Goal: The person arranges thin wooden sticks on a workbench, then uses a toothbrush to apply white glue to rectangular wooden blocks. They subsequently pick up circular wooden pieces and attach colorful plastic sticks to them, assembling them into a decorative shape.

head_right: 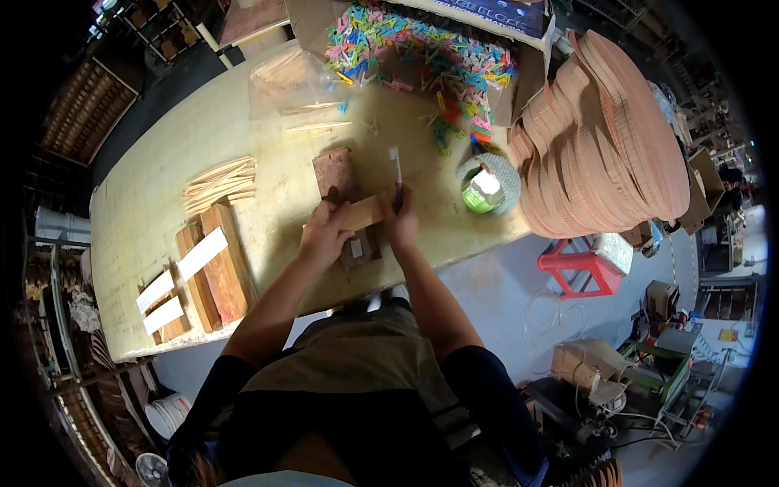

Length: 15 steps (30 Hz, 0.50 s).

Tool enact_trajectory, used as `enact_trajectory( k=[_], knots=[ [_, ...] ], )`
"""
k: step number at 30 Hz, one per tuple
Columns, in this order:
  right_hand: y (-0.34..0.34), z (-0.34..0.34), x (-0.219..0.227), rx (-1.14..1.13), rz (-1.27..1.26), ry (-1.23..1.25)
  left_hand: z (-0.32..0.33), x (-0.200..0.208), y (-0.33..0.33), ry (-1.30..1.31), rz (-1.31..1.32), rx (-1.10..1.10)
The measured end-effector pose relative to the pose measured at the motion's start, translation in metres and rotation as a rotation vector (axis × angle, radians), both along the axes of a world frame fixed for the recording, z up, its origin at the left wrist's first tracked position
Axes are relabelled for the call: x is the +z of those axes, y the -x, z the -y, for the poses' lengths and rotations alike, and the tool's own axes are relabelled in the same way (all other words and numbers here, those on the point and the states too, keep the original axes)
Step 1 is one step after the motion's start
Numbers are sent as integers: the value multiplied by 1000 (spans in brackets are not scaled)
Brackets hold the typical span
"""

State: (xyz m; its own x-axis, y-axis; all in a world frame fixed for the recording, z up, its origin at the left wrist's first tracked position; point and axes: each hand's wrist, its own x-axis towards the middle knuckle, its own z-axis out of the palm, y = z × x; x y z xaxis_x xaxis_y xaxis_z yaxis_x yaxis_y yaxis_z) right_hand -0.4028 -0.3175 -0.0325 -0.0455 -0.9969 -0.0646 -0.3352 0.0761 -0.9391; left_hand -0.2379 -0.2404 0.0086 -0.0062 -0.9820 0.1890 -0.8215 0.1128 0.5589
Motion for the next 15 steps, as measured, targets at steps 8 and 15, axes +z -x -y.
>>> enact_trajectory(
  k=[8, 15],
  knots=[
    [-4, 11, -20, 29, -7, 193, -2, -1, 9, 94, 249, -73],
    [-4, 2, -3, 43, -119, 234, -4, -7, 1, 34, 135, -64]
  ],
)
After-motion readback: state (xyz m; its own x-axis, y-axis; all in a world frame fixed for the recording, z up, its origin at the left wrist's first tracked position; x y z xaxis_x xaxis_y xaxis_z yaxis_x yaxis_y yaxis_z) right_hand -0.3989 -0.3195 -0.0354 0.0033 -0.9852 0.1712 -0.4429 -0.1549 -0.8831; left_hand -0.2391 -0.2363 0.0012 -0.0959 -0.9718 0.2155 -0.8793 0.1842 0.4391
